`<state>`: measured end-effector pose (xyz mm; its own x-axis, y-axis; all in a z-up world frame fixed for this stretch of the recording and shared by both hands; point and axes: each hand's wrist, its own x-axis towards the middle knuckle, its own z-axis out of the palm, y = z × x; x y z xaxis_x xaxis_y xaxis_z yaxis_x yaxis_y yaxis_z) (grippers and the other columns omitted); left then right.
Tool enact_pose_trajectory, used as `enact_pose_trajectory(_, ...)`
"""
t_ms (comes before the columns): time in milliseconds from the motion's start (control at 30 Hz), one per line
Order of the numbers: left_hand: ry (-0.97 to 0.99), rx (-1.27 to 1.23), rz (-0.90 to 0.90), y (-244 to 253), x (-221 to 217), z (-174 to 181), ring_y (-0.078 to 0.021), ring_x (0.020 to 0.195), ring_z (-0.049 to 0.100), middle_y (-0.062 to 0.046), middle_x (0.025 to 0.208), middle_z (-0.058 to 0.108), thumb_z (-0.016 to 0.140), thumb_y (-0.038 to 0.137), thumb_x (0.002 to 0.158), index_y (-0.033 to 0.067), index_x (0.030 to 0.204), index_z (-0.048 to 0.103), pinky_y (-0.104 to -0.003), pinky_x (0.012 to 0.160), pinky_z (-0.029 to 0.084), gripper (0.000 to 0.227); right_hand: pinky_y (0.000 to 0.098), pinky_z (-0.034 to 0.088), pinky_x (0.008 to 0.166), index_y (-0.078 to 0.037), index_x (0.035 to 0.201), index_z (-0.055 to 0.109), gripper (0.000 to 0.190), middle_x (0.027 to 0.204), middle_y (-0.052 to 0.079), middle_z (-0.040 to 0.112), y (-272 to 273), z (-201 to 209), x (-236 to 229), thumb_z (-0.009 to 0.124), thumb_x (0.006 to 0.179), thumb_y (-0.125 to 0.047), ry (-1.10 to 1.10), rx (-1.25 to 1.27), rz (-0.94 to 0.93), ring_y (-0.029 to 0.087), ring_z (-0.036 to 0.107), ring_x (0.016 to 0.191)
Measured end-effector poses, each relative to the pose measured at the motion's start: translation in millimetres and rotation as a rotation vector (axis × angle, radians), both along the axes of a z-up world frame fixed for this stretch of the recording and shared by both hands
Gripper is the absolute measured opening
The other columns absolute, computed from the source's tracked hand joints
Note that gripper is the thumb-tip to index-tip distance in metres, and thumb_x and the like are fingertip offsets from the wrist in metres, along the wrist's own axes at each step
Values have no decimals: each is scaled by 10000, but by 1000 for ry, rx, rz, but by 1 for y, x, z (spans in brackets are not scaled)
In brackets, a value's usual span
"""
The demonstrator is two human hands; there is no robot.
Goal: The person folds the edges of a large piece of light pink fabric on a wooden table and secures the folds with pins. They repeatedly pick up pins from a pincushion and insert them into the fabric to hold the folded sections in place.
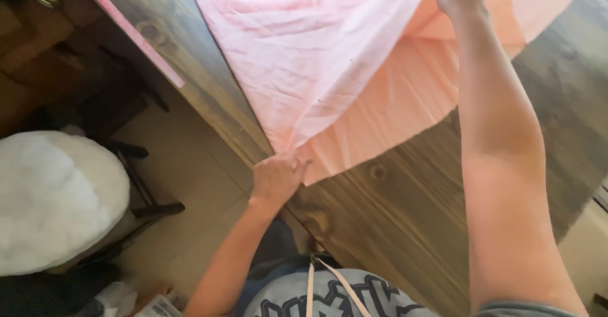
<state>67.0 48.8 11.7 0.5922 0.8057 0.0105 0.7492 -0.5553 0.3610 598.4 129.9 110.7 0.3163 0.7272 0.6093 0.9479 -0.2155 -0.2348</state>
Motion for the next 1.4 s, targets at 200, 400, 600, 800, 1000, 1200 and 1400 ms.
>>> enact_pose_trajectory(200, -317, -139, -637, 40, 4, 35, -185, 853, 757, 118, 1074, 748, 664, 383, 934, 401, 999, 770, -392, 619, 589, 125, 505, 414, 560, -108, 817, 678, 155, 770, 169, 694, 10, -70, 67, 648, 967, -131, -154, 39, -88, 424, 638, 672)
enact_pose_trajectory(400, -726, -160, -1000, 154, 14, 44, -237, 880, 681, -46, 961, 732, 662, 251, 1022, 92, 914, 699, -376, 855, 523, 196, 413, 496, 909, -68, 1240, 734, 454, 1142, 235, 693, 44, -51, 37, 772, 789, -96, 265, -476, -782, 424, 562, 1128)
enact_pose_trajectory(600, -423, 201, -977, 240, 31, 17, -355, 1488, 442, -154, 1571, 491, 760, 439, 940, 167, 1438, 571, -676, 1233, 247, 598, 316, 550, 725, -126, 1028, 788, 326, 997, 69, 748, 226, -109, -20, 523, 838, -130, 646, 131, -274, 203, 693, 876)
enact_pose_trajectory(800, -477, 46, -985, 257, 34, 5, -399, 1429, 509, -160, 1488, 587, 660, 374, 980, 110, 1329, 635, -649, 1229, 278, 439, 408, 478, 1084, -84, 1466, 433, 1147, 1510, 161, 530, 378, -93, -140, 1062, 598, -493, 696, -60, -166, 319, 535, 1350)
enact_pose_trajectory(1000, -590, 20, -939, 262, 33, 5, -389, 1420, 535, -182, 1442, 625, 681, 332, 979, 92, 1297, 690, -649, 1210, 304, 398, 476, 494, 1015, -233, 1458, 377, 1189, 1441, 111, 628, 434, -92, -178, 1038, 525, -559, 682, -56, -304, 360, 621, 1274)
enact_pose_trajectory(1200, -540, 18, -990, 261, 34, 3, -376, 1405, 528, -176, 1409, 625, 639, 310, 954, 61, 1259, 682, -615, 1218, 281, 396, 432, 569, 914, -181, 1291, 487, 981, 1241, 85, 657, 397, -96, -192, 1048, 500, -325, 457, 496, -200, 301, 689, 1082)
enact_pose_trajectory(1400, -429, -14, -1094, 255, 37, -1, -361, 1426, 486, -178, 1489, 570, 684, 298, 882, 40, 1428, 569, -655, 1194, 277, 615, 381, 480, 1129, -125, 1428, 440, 897, 1405, 99, 518, 147, -4, -195, 986, 725, -18, 577, 816, 203, 258, 540, 1298)
